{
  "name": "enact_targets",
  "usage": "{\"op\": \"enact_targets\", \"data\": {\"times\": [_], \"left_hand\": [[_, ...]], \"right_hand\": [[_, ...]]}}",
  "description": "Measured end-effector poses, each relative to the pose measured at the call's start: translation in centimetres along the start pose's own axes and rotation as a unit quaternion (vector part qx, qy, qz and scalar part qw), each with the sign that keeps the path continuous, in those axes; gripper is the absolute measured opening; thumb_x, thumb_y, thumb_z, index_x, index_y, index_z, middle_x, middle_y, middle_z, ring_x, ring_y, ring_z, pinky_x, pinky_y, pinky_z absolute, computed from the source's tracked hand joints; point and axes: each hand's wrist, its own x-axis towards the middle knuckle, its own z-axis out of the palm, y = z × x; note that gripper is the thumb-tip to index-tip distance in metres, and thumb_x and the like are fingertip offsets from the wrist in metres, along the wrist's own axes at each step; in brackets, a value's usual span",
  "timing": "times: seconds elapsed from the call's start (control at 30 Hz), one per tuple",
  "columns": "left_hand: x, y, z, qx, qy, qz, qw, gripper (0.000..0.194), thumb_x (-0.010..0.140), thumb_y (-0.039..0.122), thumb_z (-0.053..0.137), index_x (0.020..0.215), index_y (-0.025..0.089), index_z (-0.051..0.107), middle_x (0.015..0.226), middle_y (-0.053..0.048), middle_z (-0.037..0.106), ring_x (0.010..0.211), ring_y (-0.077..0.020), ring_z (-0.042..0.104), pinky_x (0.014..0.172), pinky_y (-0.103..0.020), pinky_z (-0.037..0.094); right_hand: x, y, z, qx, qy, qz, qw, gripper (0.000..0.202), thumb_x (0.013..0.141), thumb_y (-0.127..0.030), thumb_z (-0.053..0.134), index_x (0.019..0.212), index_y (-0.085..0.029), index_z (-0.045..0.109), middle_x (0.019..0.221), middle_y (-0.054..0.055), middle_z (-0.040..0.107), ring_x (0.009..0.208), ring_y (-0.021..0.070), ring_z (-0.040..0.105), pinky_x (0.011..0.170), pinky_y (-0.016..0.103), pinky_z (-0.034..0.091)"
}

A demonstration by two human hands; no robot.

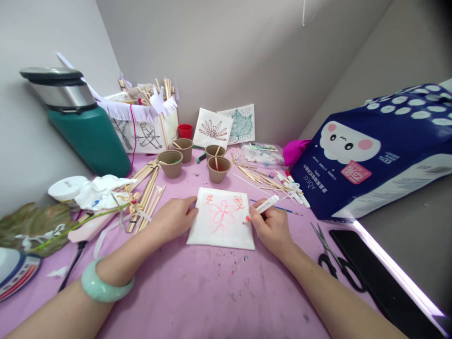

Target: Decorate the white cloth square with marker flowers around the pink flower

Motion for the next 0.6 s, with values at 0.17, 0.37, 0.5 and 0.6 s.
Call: {"op": "enact_targets", "data": {"times": [0.17, 0.37, 0.5, 0.6], "left_hand": [[-0.07, -0.05, -0.06, 0.004, 0.000, 0.002, 1.000, 0.044, 0.087, 0.029, 0.038, 0.126, 0.021, 0.054, 0.099, -0.009, 0.072, 0.090, -0.0256, 0.066, 0.070, -0.030, 0.042], [-0.01, -0.17, 0.05, -0.002, 0.002, 0.003, 1.000, 0.044, 0.087, 0.030, 0.038, 0.127, 0.021, 0.054, 0.100, -0.009, 0.072, 0.091, -0.0249, 0.066, 0.070, -0.030, 0.042], [-0.02, -0.15, 0.04, -0.002, 0.002, 0.001, 1.000, 0.043, 0.087, 0.028, 0.038, 0.126, 0.022, 0.054, 0.101, -0.009, 0.071, 0.093, -0.0263, 0.065, 0.072, -0.031, 0.043], [-0.04, -0.15, 0.01, 0.000, 0.002, 0.002, 1.000, 0.043, 0.087, 0.028, 0.038, 0.126, 0.021, 0.054, 0.100, -0.009, 0.072, 0.092, -0.0267, 0.065, 0.072, -0.032, 0.043]], "right_hand": [[0.00, 0.00, 0.02, -0.014, -0.007, -0.001, 1.000, 0.023, 0.083, -0.028, 0.048, 0.063, -0.018, 0.054, 0.052, -0.003, 0.051, 0.045, 0.0095, 0.046, 0.048, 0.022, 0.034], [0.08, 0.14, 0.07, -0.031, 0.003, 0.002, 1.000, 0.022, 0.083, -0.030, 0.048, 0.066, -0.018, 0.055, 0.051, -0.004, 0.052, 0.044, 0.0103, 0.047, 0.048, 0.022, 0.035], [0.17, 0.26, -0.04, -0.037, 0.014, 0.003, 0.999, 0.022, 0.083, -0.031, 0.049, 0.066, -0.018, 0.055, 0.050, -0.003, 0.052, 0.044, 0.0109, 0.048, 0.047, 0.022, 0.035], [0.21, 0.31, -0.16, -0.037, 0.017, 0.009, 0.999, 0.022, 0.082, -0.032, 0.049, 0.066, -0.018, 0.055, 0.051, -0.003, 0.052, 0.044, 0.0111, 0.048, 0.047, 0.022, 0.035]]}}
